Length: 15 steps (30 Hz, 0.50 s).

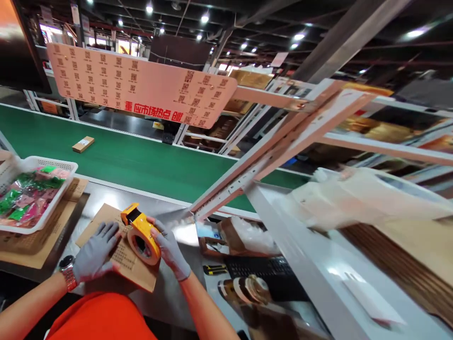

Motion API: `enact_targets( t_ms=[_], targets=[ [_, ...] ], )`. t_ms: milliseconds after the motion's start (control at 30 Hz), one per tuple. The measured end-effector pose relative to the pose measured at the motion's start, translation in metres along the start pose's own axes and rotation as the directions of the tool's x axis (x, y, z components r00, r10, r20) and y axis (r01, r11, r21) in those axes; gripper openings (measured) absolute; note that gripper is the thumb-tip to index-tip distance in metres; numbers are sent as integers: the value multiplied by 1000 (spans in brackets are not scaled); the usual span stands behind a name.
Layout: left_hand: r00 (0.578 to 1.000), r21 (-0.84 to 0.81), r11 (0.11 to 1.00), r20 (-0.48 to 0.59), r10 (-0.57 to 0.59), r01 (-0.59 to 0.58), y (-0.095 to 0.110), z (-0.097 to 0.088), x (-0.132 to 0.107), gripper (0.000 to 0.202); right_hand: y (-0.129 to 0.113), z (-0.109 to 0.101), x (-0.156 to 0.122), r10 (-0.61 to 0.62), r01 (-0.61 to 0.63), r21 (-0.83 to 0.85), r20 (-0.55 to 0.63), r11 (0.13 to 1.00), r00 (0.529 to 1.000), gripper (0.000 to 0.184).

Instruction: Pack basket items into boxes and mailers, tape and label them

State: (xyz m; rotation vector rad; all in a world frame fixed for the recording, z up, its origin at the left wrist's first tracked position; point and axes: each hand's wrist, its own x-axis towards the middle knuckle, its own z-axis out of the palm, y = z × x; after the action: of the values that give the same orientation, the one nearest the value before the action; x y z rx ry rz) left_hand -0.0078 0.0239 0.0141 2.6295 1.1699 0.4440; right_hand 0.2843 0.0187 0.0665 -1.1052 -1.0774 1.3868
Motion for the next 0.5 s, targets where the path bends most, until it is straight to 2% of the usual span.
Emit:
enact_targets(
  t_ms=[33, 67, 100, 133, 167, 200, 233, 267, 300, 500],
  targets=[
    [992, 28, 994, -65, -108, 110, -6, -3, 1, 80, 0, -3, -1, 21, -21, 7, 0, 1000, 1000, 62],
    [963, 45, 968, -127, -239, 246, -14, -7, 3, 78, 1, -5, -2, 41, -41, 13, 5, 999, 999, 63],
    [910, 37, 919, -161, -382, 393, -23, -12, 6, 77, 2, -7, -3, 57, -58, 16, 13, 998, 998, 64],
    [844, 6, 852, -137, -519, 524, -33, -18, 9, 74, 4, -8, -4, 68, -69, 14, 26, 998, 997, 66],
    [782, -36, 784, -51, -621, 620, -42, -23, 12, 70, 6, -10, -4, 77, -78, 8, 40, 997, 996, 66],
    [737, -76, 733, 75, -672, 676, -51, -28, 15, 63, 8, -11, -5, 84, -84, -3, 54, 996, 995, 66],
    [712, -108, 707, 199, -673, 699, -58, -32, 19, 57, 9, -13, -5, 91, -90, -16, 71, 996, 993, 65],
    [703, -128, 702, 292, -649, 701, -62, -35, 23, 53, 10, -14, -5, 95, -93, -29, 87, 995, 992, 64],
    [708, -132, 713, 335, -621, 688, -65, -37, 28, 51, 10, -15, -4, 97, -94, -40, 102, 995, 990, 63],
    [789, -86, 801, 265, -554, 592, -59, -34, 69, 55, 6, -19, 2, 52, -50, -44, 60, 998, 997, 63]
  ],
)
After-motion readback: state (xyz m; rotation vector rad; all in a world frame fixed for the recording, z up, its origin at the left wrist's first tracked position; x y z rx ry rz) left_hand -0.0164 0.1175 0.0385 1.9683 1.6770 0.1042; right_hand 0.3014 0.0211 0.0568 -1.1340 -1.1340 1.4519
